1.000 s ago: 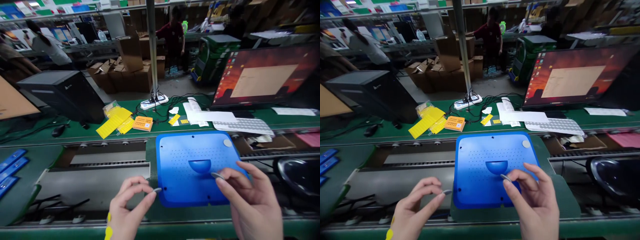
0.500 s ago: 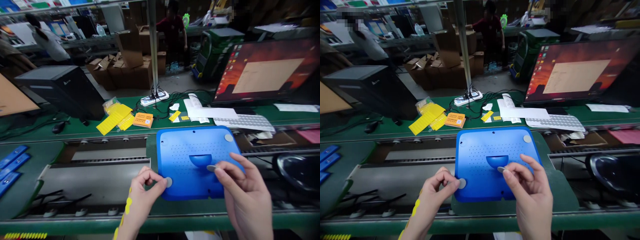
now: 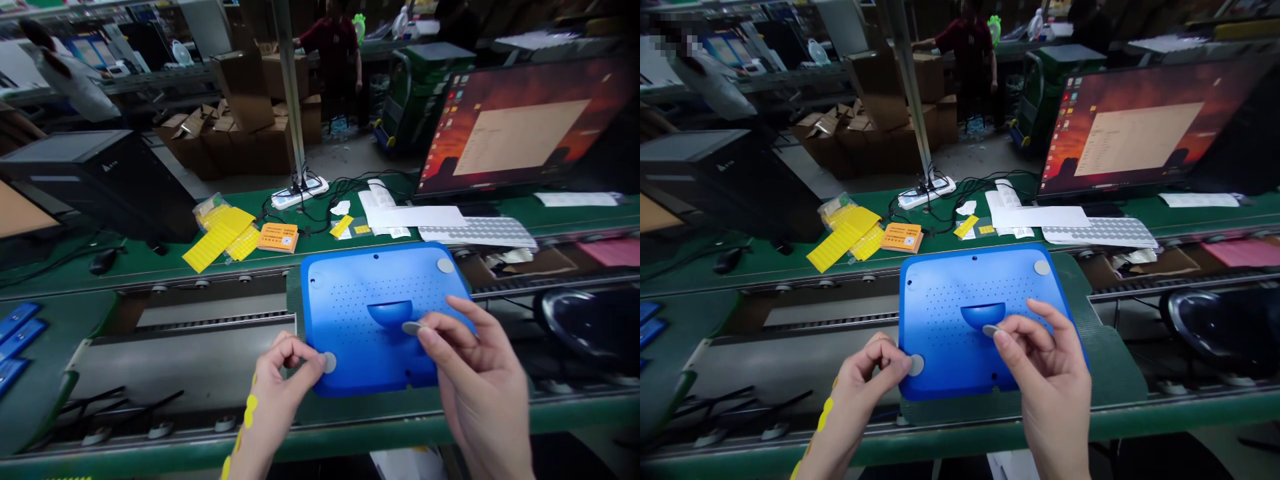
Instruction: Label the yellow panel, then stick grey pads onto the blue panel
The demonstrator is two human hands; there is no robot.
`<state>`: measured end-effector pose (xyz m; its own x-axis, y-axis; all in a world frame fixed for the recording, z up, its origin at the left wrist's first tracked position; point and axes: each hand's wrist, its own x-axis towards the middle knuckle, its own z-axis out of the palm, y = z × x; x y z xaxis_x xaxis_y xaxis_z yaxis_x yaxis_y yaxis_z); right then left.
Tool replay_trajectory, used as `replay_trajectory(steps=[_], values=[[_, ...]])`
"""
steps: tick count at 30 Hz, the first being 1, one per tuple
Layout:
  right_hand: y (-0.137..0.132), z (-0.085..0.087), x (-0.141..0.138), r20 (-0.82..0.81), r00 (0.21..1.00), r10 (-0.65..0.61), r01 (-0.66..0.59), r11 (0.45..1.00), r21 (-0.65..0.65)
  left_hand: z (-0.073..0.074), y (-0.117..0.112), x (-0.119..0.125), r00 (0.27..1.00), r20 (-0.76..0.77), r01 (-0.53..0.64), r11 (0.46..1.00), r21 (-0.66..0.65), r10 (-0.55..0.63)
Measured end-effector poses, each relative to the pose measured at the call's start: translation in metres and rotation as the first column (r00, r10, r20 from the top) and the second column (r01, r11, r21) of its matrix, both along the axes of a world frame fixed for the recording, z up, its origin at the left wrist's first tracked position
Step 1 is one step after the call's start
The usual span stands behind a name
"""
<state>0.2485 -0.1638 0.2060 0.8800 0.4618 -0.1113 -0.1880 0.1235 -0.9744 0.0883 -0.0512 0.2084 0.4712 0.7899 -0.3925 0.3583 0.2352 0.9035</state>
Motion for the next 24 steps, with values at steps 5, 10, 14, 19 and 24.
replay_trajectory(steps=[5,10,14,19,24], values=[[0.001,-0.001,0.001,0.009,1.000,-0.012,0.012,1.000,-0.011,-0.002,0.002,-0.002,0.997,-0.061,0.052,0.995,0.091,-0.047],[0.002,0.002,0.000,0.010,1.000,-0.029,0.029,0.999,-0.019,-0.004,0.001,-0.004,0.984,-0.148,0.133,0.965,0.227,-0.101],[0.001,0.003,-0.002,0.007,1.000,-0.013,0.013,0.999,-0.036,0.003,0.001,-0.001,0.944,-0.302,0.244,0.893,0.379,-0.130],[0.003,0.004,-0.002,0.115,0.992,0.056,-0.041,0.990,-0.136,0.011,0.006,-0.004,0.875,-0.482,0.353,0.738,0.575,-0.043],[0.049,0.020,0.002,0.202,0.930,0.307,-0.245,0.928,-0.283,-0.001,0.019,-0.010,0.971,-0.196,0.212,0.876,0.432,-0.138]])
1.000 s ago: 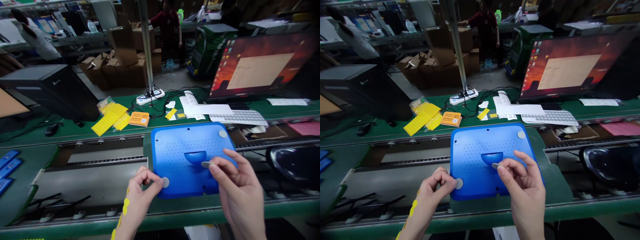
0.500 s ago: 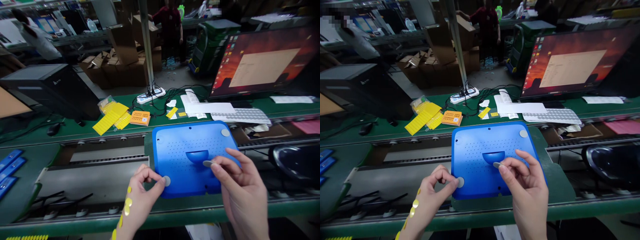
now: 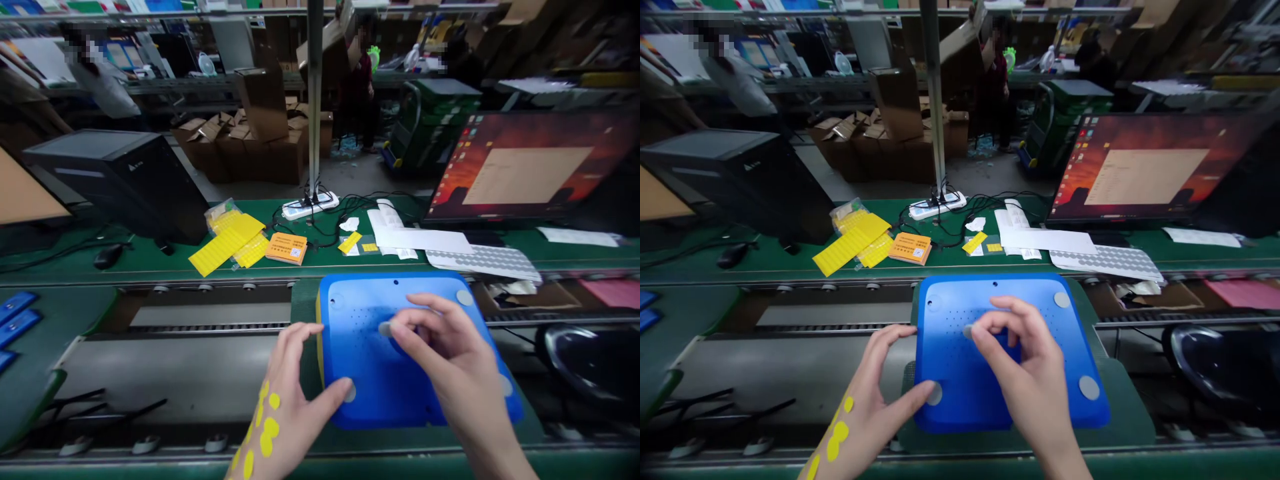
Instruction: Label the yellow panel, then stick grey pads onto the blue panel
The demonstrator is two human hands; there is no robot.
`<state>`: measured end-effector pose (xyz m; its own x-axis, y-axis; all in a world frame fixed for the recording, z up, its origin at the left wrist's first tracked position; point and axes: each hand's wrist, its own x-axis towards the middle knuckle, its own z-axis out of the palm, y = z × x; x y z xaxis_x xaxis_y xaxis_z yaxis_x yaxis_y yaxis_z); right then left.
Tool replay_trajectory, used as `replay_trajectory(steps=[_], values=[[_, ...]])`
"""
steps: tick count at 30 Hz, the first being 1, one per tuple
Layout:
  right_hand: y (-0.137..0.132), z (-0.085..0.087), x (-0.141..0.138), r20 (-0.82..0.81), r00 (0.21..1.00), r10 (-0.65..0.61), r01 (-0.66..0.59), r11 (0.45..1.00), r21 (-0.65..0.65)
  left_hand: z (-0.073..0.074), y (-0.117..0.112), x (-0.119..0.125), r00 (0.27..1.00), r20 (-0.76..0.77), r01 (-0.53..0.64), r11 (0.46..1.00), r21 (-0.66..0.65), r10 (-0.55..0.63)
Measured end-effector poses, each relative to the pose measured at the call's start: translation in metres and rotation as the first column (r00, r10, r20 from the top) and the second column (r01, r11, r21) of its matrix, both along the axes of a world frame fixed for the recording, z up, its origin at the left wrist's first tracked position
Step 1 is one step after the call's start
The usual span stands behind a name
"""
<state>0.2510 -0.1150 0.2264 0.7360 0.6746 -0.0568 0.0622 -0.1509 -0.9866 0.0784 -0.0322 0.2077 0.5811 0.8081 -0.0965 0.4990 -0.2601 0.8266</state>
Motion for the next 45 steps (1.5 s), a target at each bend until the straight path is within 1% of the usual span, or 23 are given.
replay_trajectory(steps=[2,4,6,8,11,13,18,21,27,29,32,33,35,37,39,41,43,44,45], values=[[0.027,0.006,0.001,0.015,0.992,0.122,-0.122,0.993,0.004,-0.006,0.011,0.007,0.995,0.101,-0.002,0.995,-0.103,0.012],[0.050,0.009,0.000,0.016,0.979,0.204,-0.205,0.979,0.006,-0.011,0.024,0.018,0.986,0.163,-0.008,0.992,-0.126,0.029],[0.064,0.008,-0.001,0.006,0.969,0.246,-0.246,0.969,-0.017,-0.015,0.038,0.029,0.975,0.220,-0.002,0.993,-0.117,0.028],[0.071,0.006,-0.003,0.001,0.965,0.263,-0.263,0.963,-0.054,-0.017,0.049,0.037,0.961,0.277,0.061,0.986,-0.158,-0.015],[0.073,0.004,-0.005,0.020,0.968,0.250,-0.247,0.964,-0.101,-0.020,0.057,0.041,0.946,0.319,0.146,0.951,-0.271,-0.054],[0.073,0.004,-0.006,0.039,0.970,0.239,-0.232,0.964,-0.134,-0.021,0.058,0.040,0.949,0.313,0.142,0.938,-0.317,-0.038],[0.075,0.001,-0.007,0.077,0.968,0.240,-0.221,0.955,-0.195,-0.023,0.059,0.039,0.945,0.326,0.142,0.939,-0.315,-0.033],[0.074,-0.002,-0.007,0.130,0.962,0.242,-0.208,0.951,-0.230,-0.025,0.060,0.040,0.948,0.315,0.142,0.942,-0.305,-0.041],[0.072,-0.008,-0.009,0.233,0.942,0.242,-0.185,0.952,-0.244,-0.024,0.059,0.041,0.951,0.308,0.127,0.935,-0.330,-0.020],[0.072,-0.009,-0.011,0.318,0.915,0.249,-0.180,0.956,-0.230,-0.023,0.059,0.041,0.954,0.300,0.123,0.931,-0.345,-0.015],[0.073,-0.009,-0.013,0.482,0.827,0.288,-0.198,0.953,-0.230,-0.023,0.059,0.041,0.950,0.313,0.130,0.930,-0.344,-0.017],[0.073,-0.009,-0.014,0.511,0.803,0.308,-0.207,0.947,-0.245,-0.024,0.060,0.041,0.946,0.322,0.133,0.932,-0.337,-0.018],[0.073,-0.010,-0.015,0.524,0.784,0.334,-0.208,0.936,-0.285,-0.025,0.061,0.042,0.942,0.336,0.134,0.937,-0.323,-0.019],[0.074,-0.009,-0.017,0.517,0.800,0.304,-0.165,0.941,-0.297,-0.026,0.063,0.043,0.940,0.341,0.138,0.938,-0.319,-0.022],[0.075,-0.006,-0.019,0.496,0.839,0.224,-0.091,0.956,-0.279,-0.025,0.063,0.044,0.934,0.356,0.154,0.937,-0.315,-0.034],[0.076,0.000,-0.015,0.453,0.875,0.174,-0.054,0.962,-0.266,-0.023,0.063,0.043,0.928,0.370,0.172,0.935,-0.311,-0.048],[0.075,0.006,-0.001,0.445,0.878,0.177,-0.069,0.966,-0.248,-0.023,0.063,0.043,0.931,0.361,0.180,0.932,-0.313,-0.059],[0.073,0.008,0.011,0.466,0.870,0.159,-0.054,0.972,-0.231,-0.023,0.065,0.043,0.934,0.351,0.185,0.929,-0.320,-0.065],[0.069,0.010,0.027,0.481,0.870,0.104,-0.003,0.979,-0.206,-0.024,0.067,0.044,0.936,0.345,0.196,0.922,-0.334,-0.074]])
